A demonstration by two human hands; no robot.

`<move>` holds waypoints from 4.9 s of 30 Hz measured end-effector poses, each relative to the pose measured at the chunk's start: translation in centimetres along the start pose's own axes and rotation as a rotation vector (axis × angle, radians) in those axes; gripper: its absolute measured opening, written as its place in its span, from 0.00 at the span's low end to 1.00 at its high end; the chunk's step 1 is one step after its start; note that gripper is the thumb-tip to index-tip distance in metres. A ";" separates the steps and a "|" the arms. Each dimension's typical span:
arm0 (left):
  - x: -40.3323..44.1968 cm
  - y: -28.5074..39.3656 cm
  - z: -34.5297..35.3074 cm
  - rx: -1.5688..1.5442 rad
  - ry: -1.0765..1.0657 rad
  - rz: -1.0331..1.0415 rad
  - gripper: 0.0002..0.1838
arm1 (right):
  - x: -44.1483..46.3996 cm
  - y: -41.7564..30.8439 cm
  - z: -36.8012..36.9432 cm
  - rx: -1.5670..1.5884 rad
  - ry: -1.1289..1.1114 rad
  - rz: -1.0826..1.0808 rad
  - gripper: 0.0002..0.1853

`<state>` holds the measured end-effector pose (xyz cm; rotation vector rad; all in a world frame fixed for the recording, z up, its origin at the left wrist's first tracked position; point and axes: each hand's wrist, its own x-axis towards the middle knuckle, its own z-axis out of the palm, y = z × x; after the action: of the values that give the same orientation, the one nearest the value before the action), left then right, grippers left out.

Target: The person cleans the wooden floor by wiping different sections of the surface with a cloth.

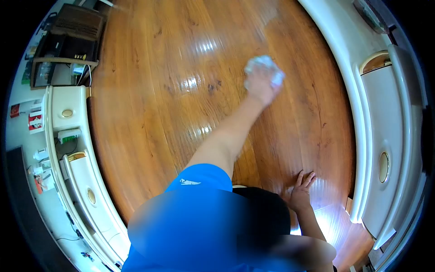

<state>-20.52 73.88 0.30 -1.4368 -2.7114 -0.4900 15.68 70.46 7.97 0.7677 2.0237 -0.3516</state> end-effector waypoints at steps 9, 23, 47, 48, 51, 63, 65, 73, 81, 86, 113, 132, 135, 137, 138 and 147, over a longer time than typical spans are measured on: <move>-12.1 11.0 -1.5 -0.747 -0.443 0.365 0.35 | 0.9 1.2 0.5 0.888 0.636 -0.152 0.55; -15.6 -11.6 -6.2 0.150 -0.152 -0.217 0.39 | 11.5 -4.7 -17.6 0.140 0.532 -0.284 0.44; -15.5 -11.9 -6.8 0.011 -0.301 -0.357 0.40 | 12.6 -6.1 -16.5 0.154 0.404 0.024 0.43; -15.7 -12.0 -6.6 0.012 -0.274 -0.346 0.41 | 14.0 -4.7 -16.9 0.214 0.481 0.083 0.43; -15.5 -11.8 -7.1 0.009 -0.279 -0.357 0.41 | 20.7 0.5 -18.8 0.285 0.650 0.184 0.43; -14.9 -11.6 -7.9 0.104 -0.330 -0.298 0.42 | 25.6 2.1 -34.5 -0.216 0.247 0.009 0.46; -14.2 -11.6 -10.0 0.131 -0.412 -0.317 0.42 | 26.6 1.6 -35.0 -0.368 0.215 -0.006 0.48; -11.4 -6.8 -28.1 -0.167 -0.646 -0.570 0.32 | 24.5 0.5 -36.4 -0.143 0.085 0.112 0.55; -13.6 -7.9 -39.0 -0.056 -0.550 -0.994 0.27 | 26.9 0.4 -35.8 -0.001 -0.020 0.188 0.56; -14.8 -16.1 -26.8 -0.450 -0.344 -1.063 0.26 | 27.2 0.3 -36.0 -0.151 -0.100 0.231 0.55; 3.2 -21.4 -11.9 -0.098 -0.799 0.049 0.63 | 21.0 -12.4 -27.3 -0.079 0.400 -0.179 0.58; 3.7 -21.1 -12.0 -0.095 -0.831 0.038 0.59 | 30.6 0.7 -33.6 0.373 0.818 0.537 0.48; 4.0 -21.1 -12.0 -0.057 -0.863 0.063 0.60 | 37.9 1.1 -41.8 0.337 0.884 0.271 0.47; 4.4 -21.2 -12.1 -0.024 -0.880 0.067 0.59 | 41.0 -2.4 -46.8 0.208 0.964 -0.001 0.46; 4.4 -21.2 -12.2 -0.003 -0.894 0.082 0.59 | 40.9 -5.2 -48.0 0.109 1.020 -0.161 0.44; 4.7 -20.4 -12.4 0.073 -0.912 0.059 0.58 | 29.7 -14.0 -39.6 -0.041 0.827 -0.835 0.39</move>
<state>-41.18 63.39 7.63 -2.0882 -3.2148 0.3831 -31.03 91.61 3.82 -0.0552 3.0813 -0.5030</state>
